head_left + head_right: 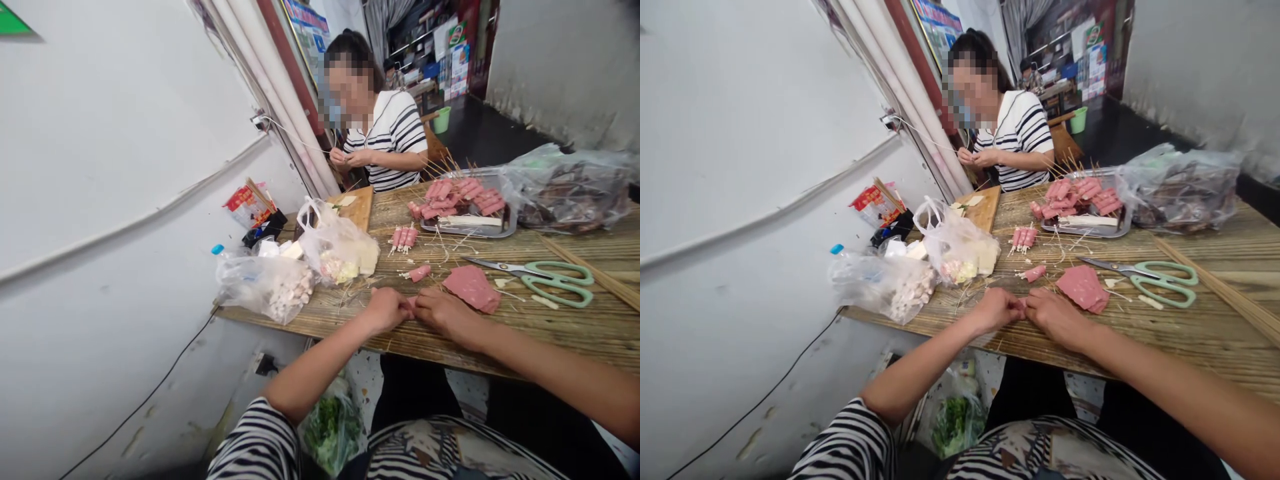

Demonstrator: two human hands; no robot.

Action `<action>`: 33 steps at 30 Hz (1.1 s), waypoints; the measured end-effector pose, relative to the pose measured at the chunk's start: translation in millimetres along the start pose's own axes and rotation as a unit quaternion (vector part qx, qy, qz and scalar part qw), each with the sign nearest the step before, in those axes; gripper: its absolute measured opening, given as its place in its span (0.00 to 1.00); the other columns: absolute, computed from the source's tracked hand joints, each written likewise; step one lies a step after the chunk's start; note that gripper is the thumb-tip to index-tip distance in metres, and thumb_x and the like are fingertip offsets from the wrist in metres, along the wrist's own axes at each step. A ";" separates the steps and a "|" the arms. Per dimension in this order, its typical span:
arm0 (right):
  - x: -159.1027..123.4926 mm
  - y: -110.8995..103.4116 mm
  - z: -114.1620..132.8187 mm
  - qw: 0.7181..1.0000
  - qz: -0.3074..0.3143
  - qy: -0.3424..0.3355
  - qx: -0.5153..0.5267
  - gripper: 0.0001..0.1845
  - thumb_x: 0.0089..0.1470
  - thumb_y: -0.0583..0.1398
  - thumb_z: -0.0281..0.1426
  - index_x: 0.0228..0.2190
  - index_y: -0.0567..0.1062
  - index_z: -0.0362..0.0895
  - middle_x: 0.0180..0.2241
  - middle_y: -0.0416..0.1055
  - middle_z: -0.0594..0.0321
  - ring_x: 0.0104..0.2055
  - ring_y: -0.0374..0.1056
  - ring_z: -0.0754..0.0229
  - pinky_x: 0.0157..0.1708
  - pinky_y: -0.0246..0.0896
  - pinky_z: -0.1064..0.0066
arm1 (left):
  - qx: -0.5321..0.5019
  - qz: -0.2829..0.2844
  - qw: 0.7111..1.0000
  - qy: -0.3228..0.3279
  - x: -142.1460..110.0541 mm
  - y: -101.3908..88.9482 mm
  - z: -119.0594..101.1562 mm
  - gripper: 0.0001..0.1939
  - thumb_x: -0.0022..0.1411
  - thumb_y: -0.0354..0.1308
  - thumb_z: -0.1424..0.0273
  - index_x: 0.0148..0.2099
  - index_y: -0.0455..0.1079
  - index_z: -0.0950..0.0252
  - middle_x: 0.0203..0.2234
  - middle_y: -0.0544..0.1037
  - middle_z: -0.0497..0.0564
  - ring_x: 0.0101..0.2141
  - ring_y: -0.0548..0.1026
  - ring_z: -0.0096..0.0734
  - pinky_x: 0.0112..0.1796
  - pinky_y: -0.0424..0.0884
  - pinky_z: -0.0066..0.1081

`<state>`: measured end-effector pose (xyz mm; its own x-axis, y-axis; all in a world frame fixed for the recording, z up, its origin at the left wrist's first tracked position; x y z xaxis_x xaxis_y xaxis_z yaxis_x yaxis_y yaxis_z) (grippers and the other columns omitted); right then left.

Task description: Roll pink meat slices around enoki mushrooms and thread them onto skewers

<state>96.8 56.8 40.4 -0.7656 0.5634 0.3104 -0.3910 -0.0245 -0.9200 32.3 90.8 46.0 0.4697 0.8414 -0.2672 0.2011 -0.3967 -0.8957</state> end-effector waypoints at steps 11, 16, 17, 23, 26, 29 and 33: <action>15.7 -2.7 -20.0 0.992 0.046 0.045 0.108 0.18 0.60 0.52 0.32 0.26 0.78 0.42 0.28 0.71 0.56 0.32 0.62 0.60 0.31 0.53 0.70 | 0.151 -0.256 0.948 0.117 -37.8 13.3 -16.5 0.14 0.69 0.49 0.66 0.36 0.74 0.63 0.31 0.78 0.51 0.37 0.68 0.35 0.37 0.56 0.38; 12.7 -1.9 -25.6 0.991 0.034 0.063 0.113 0.18 0.60 0.52 0.33 0.27 0.78 0.41 0.28 0.70 0.56 0.32 0.62 0.61 0.31 0.54 0.70 | 0.152 -0.229 0.952 0.133 -32.4 16.0 -14.5 0.17 0.70 0.46 0.67 0.35 0.74 0.64 0.30 0.78 0.50 0.36 0.68 0.34 0.36 0.55 0.37; 11.7 -1.5 -26.1 0.992 0.030 0.063 0.107 0.18 0.61 0.52 0.33 0.28 0.78 0.41 0.28 0.70 0.56 0.32 0.62 0.61 0.31 0.54 0.70 | 0.140 -0.222 0.956 0.133 -30.4 14.6 -14.0 0.18 0.70 0.45 0.66 0.34 0.74 0.64 0.30 0.78 0.50 0.36 0.68 0.34 0.37 0.55 0.38; -0.6 -11.3 -11.9 0.997 -0.048 0.037 -0.050 0.19 0.64 0.49 0.33 0.32 0.76 0.41 0.30 0.68 0.57 0.36 0.58 0.58 0.37 0.51 0.66 | 0.104 -0.145 0.976 0.121 -14.6 8.0 -13.9 0.21 0.70 0.46 0.65 0.30 0.75 0.65 0.26 0.78 0.52 0.32 0.68 0.33 0.38 0.55 0.37; -6.9 -12.6 0.0 0.995 -0.059 0.013 -0.082 0.18 0.65 0.46 0.30 0.33 0.75 0.40 0.31 0.67 0.57 0.35 0.57 0.58 0.37 0.50 0.66 | 0.106 -0.114 0.980 0.128 -7.2 5.6 -15.8 0.21 0.70 0.47 0.65 0.30 0.76 0.65 0.27 0.80 0.53 0.31 0.69 0.33 0.37 0.55 0.36; -6.1 -6.9 0.2 0.996 -0.036 0.009 -0.079 0.19 0.64 0.47 0.29 0.31 0.75 0.40 0.30 0.67 0.57 0.35 0.57 0.58 0.36 0.49 0.66 | 0.101 -0.092 0.981 0.135 -0.7 2.9 -15.6 0.19 0.68 0.50 0.65 0.29 0.77 0.64 0.28 0.81 0.54 0.31 0.71 0.33 0.37 0.56 0.36; 3.1 0.0 -17.1 0.998 -0.012 0.051 -0.020 0.21 0.63 0.49 0.33 0.25 0.76 0.41 0.27 0.68 0.57 0.32 0.58 0.60 0.32 0.48 0.67 | 0.087 -0.085 0.985 0.126 -0.7 1.9 -13.2 0.13 0.64 0.56 0.65 0.31 0.78 0.63 0.30 0.81 0.53 0.33 0.72 0.35 0.38 0.57 0.35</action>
<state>103.1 72.6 37.2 -0.6989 0.6454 0.3082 -0.3864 0.0219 -0.9221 43.6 84.6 49.2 0.6442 0.7642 -0.0317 0.1546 -0.1707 -0.9731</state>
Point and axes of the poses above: each hand's wrist, its own x-axis towards the middle knuckle, its own y-axis out of the palm, z = x × y, the point moved 9 cm from there along x, towards the middle knuckle
